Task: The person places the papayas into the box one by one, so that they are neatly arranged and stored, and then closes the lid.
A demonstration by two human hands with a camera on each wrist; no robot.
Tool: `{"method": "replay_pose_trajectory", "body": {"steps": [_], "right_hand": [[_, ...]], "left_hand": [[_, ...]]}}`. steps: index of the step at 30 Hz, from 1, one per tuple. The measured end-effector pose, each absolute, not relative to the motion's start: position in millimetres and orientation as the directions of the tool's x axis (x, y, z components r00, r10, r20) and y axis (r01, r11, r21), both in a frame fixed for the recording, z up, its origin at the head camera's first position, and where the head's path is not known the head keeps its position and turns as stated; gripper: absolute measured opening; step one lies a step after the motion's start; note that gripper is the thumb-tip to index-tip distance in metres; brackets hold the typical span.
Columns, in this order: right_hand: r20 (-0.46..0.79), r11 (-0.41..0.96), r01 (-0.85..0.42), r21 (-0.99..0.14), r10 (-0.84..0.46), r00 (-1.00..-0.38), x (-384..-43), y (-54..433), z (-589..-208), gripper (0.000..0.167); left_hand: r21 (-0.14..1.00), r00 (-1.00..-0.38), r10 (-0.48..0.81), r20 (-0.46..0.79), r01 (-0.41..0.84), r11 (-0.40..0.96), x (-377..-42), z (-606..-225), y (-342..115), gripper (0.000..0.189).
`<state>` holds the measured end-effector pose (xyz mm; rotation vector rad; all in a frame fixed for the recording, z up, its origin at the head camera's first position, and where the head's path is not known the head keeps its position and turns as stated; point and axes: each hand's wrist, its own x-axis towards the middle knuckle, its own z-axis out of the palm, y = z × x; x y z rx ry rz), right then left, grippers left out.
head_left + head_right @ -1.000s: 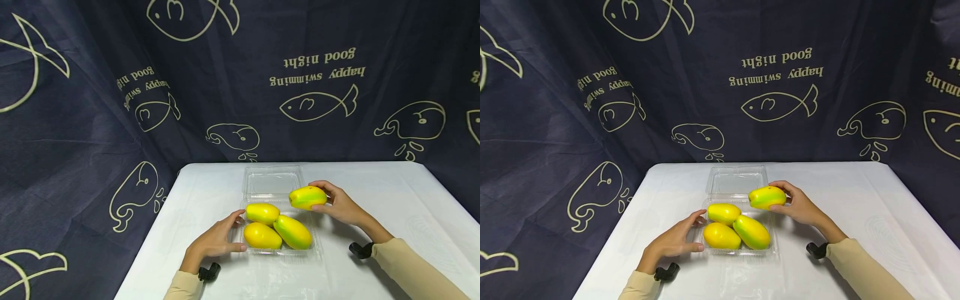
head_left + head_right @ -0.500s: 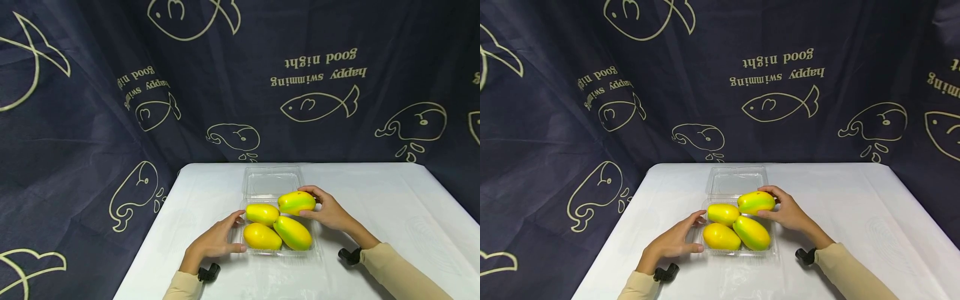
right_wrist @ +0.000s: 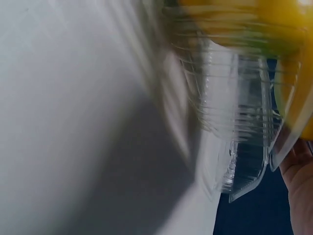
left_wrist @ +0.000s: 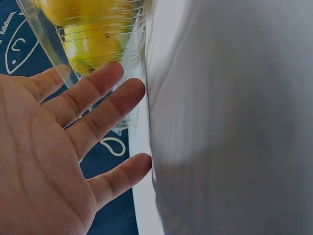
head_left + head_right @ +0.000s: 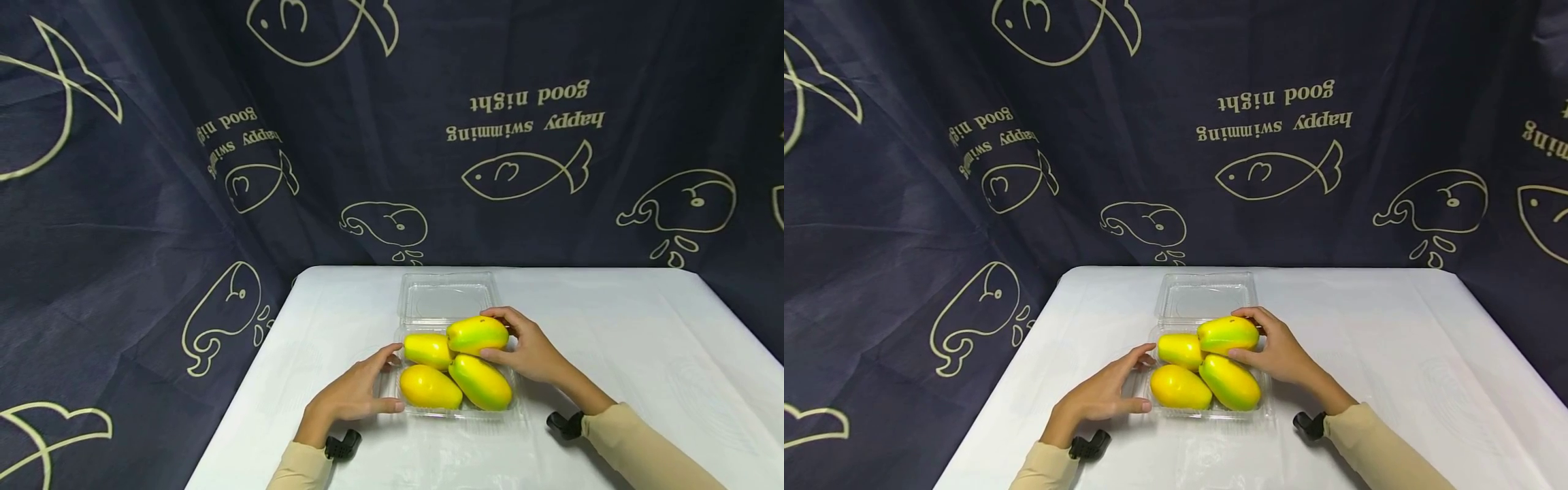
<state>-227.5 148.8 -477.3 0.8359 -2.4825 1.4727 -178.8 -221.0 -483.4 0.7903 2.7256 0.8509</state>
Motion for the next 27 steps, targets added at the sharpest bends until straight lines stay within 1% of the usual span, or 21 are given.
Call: {"method": "replay_pose_trajectory", "body": {"steps": [5,12,16,20,27], "right_hand": [[0.393,0.410,-0.539,-0.736,-0.388,-0.833,-227,145,-478,0.061],[0.384,0.436,-0.534,-0.724,-0.389,-0.837,-227,144,-483,0.062],[0.410,0.465,-0.567,-0.680,-0.400,-0.820,-227,145,-486,0.066],[0.433,0.500,-0.597,-0.627,-0.413,-0.801,-226,146,-488,0.065],[0.414,0.537,-0.591,-0.603,-0.423,-0.806,-224,146,-486,0.065]], "left_hand": [[0.566,-0.840,0.542,-0.009,0.443,0.696,-178,-484,-221,0.102],[0.565,-0.840,0.543,-0.007,0.445,0.695,-178,-484,-221,0.102],[0.568,-0.840,0.543,-0.013,0.441,0.695,-178,-483,-221,0.102],[0.570,-0.839,0.543,-0.013,0.440,0.694,-179,-483,-221,0.102],[0.572,-0.844,0.537,-0.022,0.430,0.699,-179,-484,-222,0.102]]}}
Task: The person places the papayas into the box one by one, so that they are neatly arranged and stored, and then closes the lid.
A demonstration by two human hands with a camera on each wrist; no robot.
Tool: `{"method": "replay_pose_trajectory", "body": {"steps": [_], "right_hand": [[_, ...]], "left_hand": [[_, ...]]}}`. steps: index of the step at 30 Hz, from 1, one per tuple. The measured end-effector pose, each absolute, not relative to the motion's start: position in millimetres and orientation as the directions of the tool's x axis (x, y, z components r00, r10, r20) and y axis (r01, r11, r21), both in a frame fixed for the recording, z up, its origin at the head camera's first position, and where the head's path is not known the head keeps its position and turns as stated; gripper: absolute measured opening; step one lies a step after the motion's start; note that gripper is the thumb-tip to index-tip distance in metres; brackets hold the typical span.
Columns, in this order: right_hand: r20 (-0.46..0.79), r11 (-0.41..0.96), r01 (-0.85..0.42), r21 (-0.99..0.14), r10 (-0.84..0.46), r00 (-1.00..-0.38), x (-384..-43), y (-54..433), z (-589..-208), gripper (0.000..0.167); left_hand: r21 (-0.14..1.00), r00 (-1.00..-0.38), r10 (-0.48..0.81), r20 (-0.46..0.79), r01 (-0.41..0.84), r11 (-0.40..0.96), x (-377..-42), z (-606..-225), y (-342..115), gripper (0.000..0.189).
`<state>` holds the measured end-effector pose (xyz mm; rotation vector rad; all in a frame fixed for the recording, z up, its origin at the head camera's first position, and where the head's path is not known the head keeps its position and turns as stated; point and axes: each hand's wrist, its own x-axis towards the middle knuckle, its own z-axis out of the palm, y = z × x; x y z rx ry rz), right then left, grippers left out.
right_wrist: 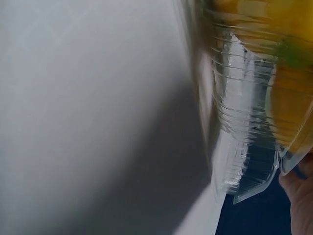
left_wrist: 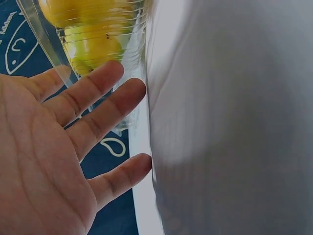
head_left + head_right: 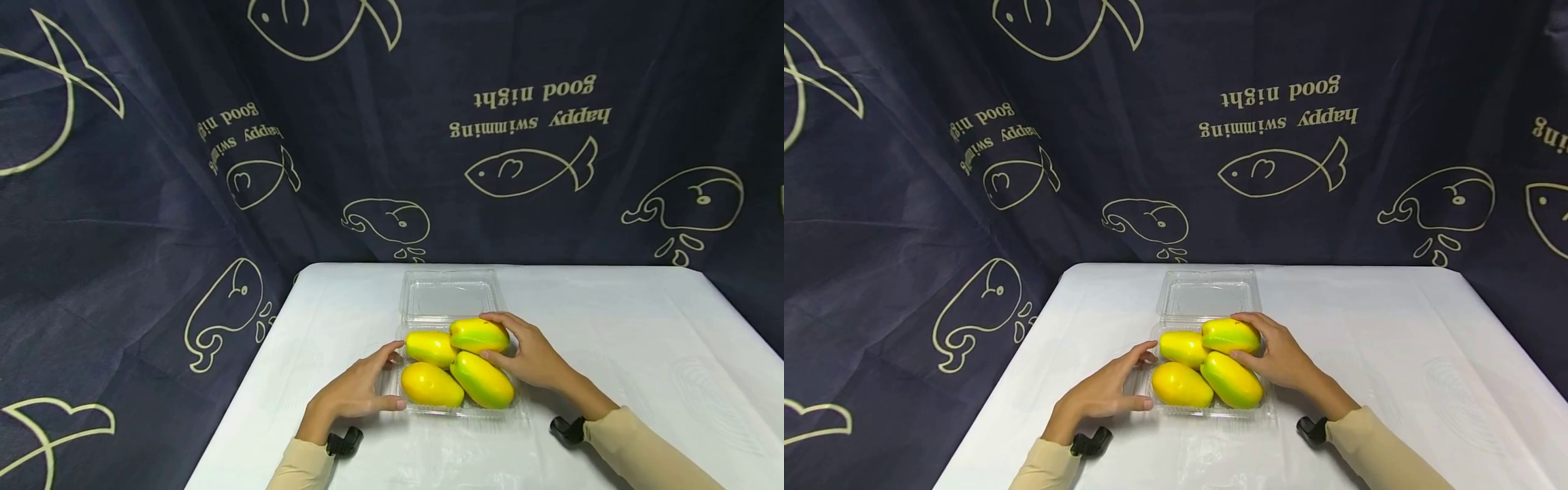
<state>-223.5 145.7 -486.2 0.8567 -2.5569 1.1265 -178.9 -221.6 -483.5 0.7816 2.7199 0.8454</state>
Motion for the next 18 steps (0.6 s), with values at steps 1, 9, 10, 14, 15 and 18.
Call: {"method": "replay_pose_trajectory", "body": {"steps": [1,9,10,14,15,18], "right_hand": [[0.407,0.538,-0.587,-0.605,-0.425,-0.809,-222.8,145.8,-485.1,0.065],[0.361,0.559,-0.572,-0.600,-0.449,-0.817,-219.1,147.7,-482.0,0.064],[0.361,0.563,-0.573,-0.595,-0.450,-0.817,-219.1,148.1,-482.0,0.064],[0.365,0.570,-0.578,-0.583,-0.453,-0.814,-219.6,149.6,-481.6,0.062],[0.364,0.574,-0.577,-0.581,-0.450,-0.815,-219.7,149.9,-481.4,0.062],[0.354,0.596,-0.565,-0.570,-0.442,-0.824,-219.3,150.7,-480.7,0.061]], "left_hand": [[0.572,-0.844,0.536,-0.023,0.429,0.699,-179.0,-483.3,-221.4,0.102],[0.568,-0.845,0.535,-0.025,0.428,0.703,-179.0,-484.9,-221.0,0.102],[0.567,-0.845,0.534,-0.026,0.428,0.704,-178.9,-485.1,-221.0,0.102],[0.573,-0.846,0.533,-0.028,0.423,0.702,-178.8,-484.6,-220.9,0.103],[0.574,-0.846,0.532,-0.029,0.422,0.702,-178.8,-484.4,-220.9,0.103],[0.572,-0.846,0.532,-0.029,0.423,0.703,-178.5,-483.5,-220.6,0.102]]}}
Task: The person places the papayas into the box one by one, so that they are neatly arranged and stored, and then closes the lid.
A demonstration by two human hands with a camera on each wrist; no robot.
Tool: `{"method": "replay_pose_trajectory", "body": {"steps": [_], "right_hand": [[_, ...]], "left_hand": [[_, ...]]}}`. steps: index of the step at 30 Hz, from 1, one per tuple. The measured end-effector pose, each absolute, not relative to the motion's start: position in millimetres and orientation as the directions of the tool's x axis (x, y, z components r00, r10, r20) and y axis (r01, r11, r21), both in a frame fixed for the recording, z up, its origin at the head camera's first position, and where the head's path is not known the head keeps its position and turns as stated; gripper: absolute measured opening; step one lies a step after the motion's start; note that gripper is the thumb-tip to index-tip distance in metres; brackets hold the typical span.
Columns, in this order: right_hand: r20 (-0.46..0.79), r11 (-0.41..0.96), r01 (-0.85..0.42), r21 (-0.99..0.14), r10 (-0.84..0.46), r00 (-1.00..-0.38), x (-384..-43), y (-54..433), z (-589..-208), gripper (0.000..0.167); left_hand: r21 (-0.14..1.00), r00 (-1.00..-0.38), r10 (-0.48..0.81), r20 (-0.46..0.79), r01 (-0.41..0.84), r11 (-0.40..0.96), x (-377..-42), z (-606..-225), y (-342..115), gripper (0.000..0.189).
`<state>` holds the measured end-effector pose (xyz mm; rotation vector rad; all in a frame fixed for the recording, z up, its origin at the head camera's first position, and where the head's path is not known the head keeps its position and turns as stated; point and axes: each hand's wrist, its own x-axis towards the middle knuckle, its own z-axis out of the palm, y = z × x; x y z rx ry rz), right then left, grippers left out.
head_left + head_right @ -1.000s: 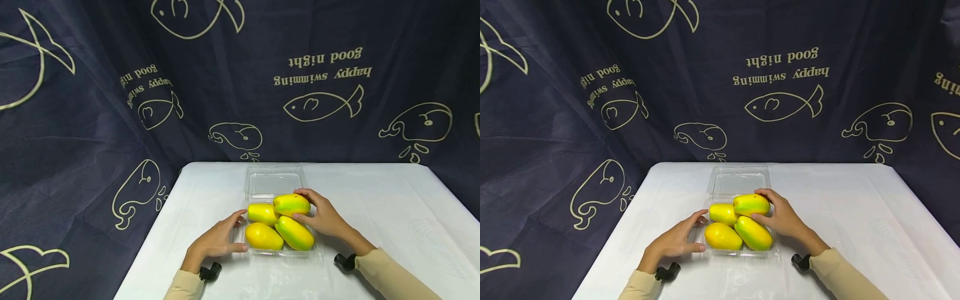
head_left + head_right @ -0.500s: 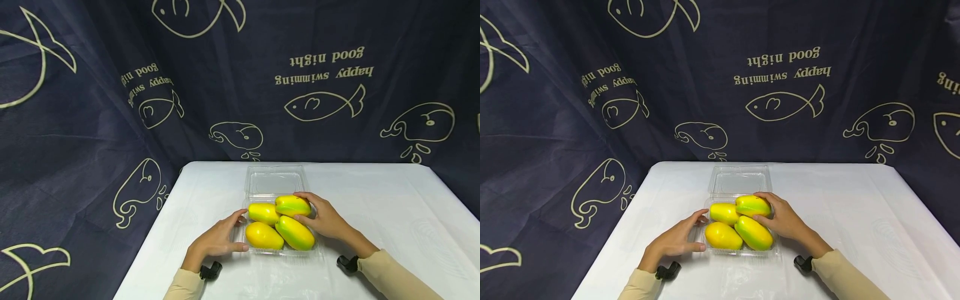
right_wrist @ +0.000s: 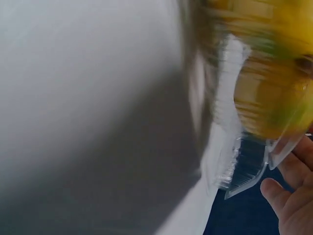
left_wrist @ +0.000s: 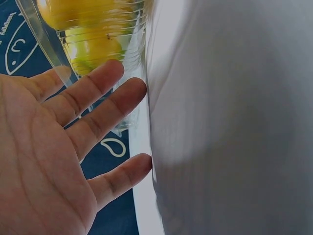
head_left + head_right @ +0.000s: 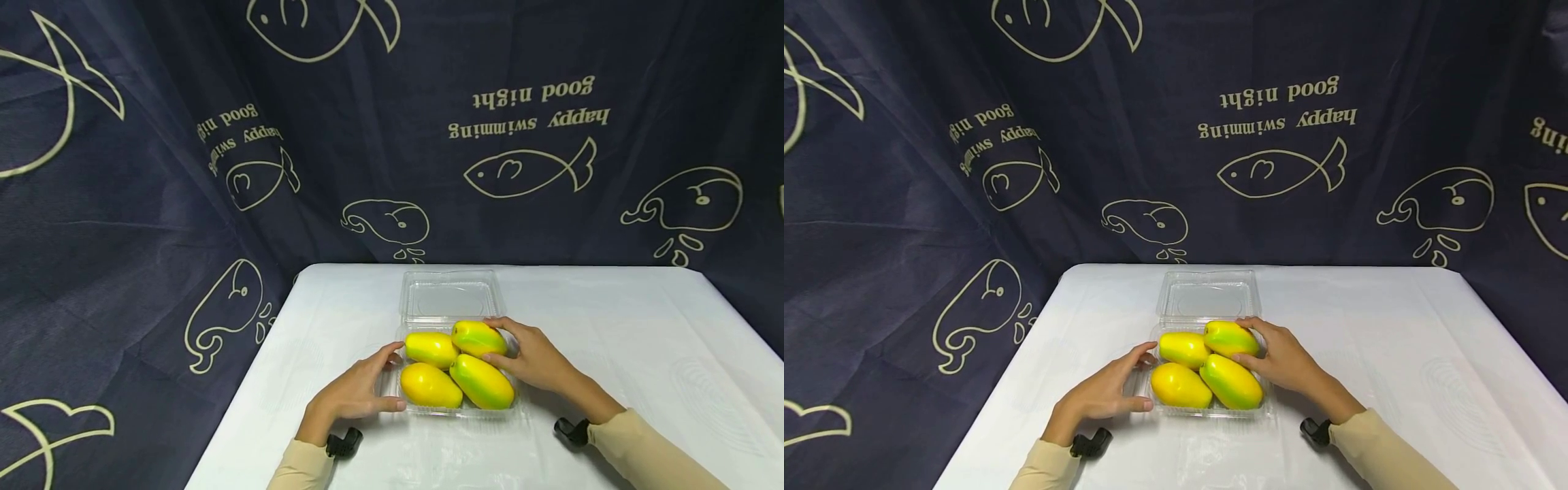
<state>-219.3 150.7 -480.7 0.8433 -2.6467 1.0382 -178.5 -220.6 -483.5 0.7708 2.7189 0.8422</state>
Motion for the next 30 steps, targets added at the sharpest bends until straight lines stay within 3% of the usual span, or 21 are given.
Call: {"method": "replay_pose_trajectory", "body": {"steps": [6,30], "right_hand": [[0.327,0.625,-0.546,-0.557,-0.440,-0.837,-217.5,151.5,-482.0,0.062],[0.377,0.646,-0.618,-0.448,-0.491,-0.786,-218.7,159.3,-486.2,0.070]], "left_hand": [[0.568,-0.847,0.531,-0.022,0.427,0.704,-177.8,-482.8,-221.3,0.103],[0.579,-0.846,0.532,-0.031,0.419,0.700,-177.3,-482.8,-220.9,0.101]]}}
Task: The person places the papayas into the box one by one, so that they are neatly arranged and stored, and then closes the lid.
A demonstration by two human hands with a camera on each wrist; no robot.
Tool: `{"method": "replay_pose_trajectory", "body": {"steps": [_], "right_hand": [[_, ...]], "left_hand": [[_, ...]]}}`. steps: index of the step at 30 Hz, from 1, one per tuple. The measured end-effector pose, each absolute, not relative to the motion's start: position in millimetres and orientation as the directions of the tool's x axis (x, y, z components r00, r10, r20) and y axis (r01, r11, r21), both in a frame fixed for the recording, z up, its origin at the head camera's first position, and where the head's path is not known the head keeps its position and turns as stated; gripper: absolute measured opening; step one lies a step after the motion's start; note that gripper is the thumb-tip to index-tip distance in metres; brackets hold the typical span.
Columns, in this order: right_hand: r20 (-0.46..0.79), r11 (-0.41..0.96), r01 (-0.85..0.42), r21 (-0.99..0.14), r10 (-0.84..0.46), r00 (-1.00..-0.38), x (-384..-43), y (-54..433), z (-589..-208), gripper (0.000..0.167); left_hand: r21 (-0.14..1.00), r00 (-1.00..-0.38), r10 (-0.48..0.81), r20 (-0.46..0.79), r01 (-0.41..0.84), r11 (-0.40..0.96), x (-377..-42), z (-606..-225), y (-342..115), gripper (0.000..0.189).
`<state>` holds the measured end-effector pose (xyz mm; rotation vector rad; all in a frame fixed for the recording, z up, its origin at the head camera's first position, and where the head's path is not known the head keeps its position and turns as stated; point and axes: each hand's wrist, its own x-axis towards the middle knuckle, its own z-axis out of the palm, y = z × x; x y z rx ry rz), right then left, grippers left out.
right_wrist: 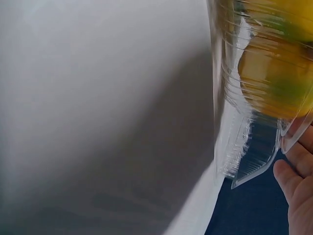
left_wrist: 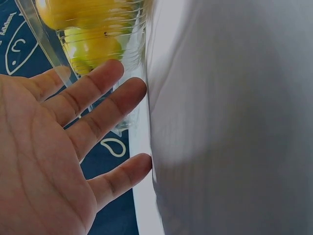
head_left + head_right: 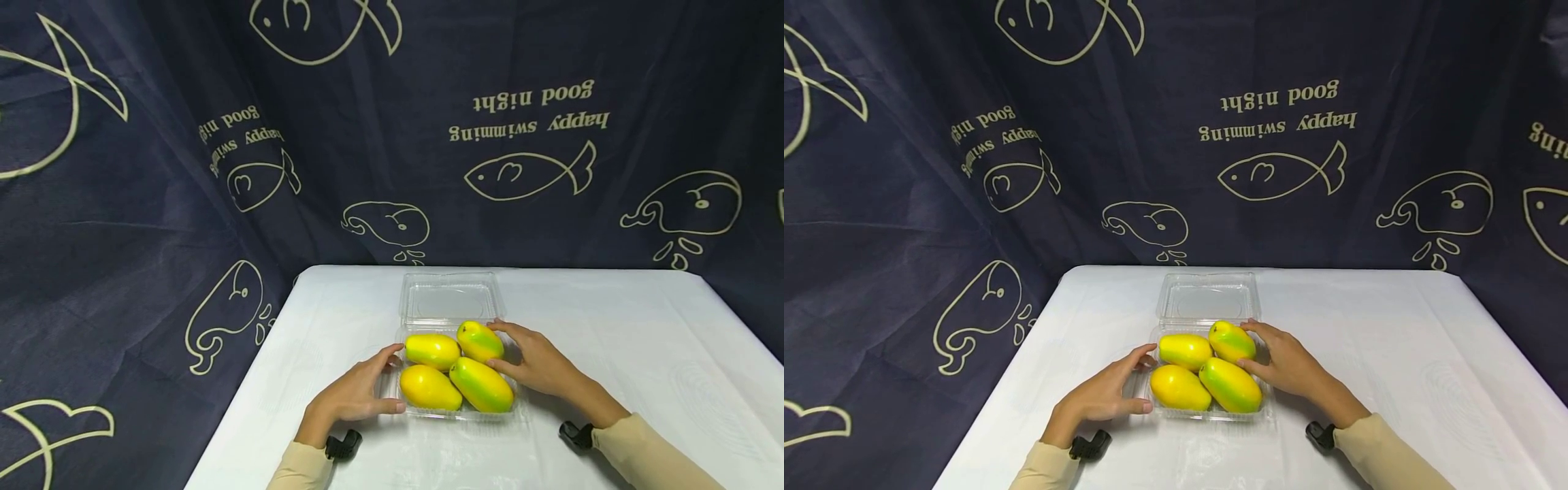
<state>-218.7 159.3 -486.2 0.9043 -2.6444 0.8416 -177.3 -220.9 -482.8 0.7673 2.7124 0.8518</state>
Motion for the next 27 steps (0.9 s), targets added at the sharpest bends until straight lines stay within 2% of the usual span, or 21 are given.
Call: {"method": "replay_pose_trajectory", "body": {"steps": [11,27], "right_hand": [[0.401,0.637,-0.644,-0.424,-0.506,-0.764,-219.6,158.8,-485.0,0.066],[0.376,0.608,-0.640,-0.470,-0.518,-0.768,-222.9,160.3,-485.5,0.058]], "left_hand": [[0.579,-0.849,0.528,-0.033,0.414,0.702,-178.2,-482.3,-221.5,0.101],[0.576,-0.848,0.529,-0.033,0.416,0.704,-175.9,-482.4,-221.8,0.101]]}}
